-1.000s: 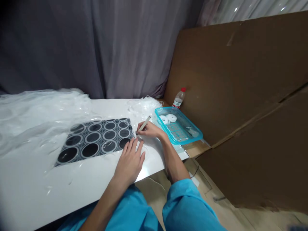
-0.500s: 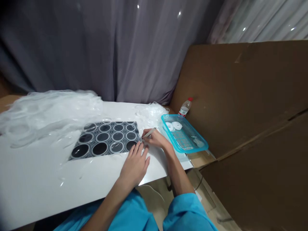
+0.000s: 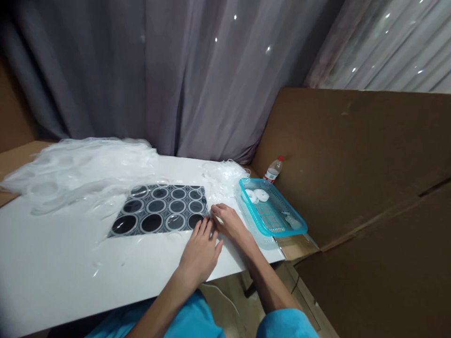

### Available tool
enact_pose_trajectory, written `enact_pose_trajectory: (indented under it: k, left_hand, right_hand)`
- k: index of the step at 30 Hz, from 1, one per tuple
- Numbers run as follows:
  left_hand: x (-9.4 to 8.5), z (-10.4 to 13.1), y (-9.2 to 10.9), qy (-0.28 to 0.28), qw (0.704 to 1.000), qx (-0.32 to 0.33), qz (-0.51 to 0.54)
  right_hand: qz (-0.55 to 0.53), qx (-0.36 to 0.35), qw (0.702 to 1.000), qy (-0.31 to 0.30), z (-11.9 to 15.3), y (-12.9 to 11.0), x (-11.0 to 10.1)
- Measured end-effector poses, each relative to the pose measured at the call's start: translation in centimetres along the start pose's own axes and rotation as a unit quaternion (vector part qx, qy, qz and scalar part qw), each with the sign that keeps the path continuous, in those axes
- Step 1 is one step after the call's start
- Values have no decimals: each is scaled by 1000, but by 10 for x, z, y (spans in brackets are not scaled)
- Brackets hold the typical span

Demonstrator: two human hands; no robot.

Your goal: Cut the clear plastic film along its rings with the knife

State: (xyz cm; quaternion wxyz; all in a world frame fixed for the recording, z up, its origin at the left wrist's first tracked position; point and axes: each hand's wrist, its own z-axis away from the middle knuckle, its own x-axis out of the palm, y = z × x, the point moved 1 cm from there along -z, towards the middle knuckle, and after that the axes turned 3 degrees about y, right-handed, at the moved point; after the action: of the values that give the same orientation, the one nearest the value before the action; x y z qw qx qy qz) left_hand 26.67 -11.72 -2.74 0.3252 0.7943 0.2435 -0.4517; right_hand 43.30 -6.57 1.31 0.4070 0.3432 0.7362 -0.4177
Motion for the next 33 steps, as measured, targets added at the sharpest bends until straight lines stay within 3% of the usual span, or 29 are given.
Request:
enact_pose_trajectory:
  k: [4,13,20,26,33]
  left_hand:
    - [2,0,0,9,1000,-2,3]
    - [5,0,-2,20,1000,-10,9]
    - [6,2,-4,14,1000,-6,22]
    - [6,5,-5,23,999,2,25]
    - [7,7,-6,37,999,11,36]
  right_hand:
    - [26,-30,999,-4,4,2,0]
    - [19,-11,999,24,-11,5,7]
    - [-75,61,993,60,-7,13,12]
    - [-166,82,979,83,3,16,10]
    - [-186,100,974,80,6,18,5]
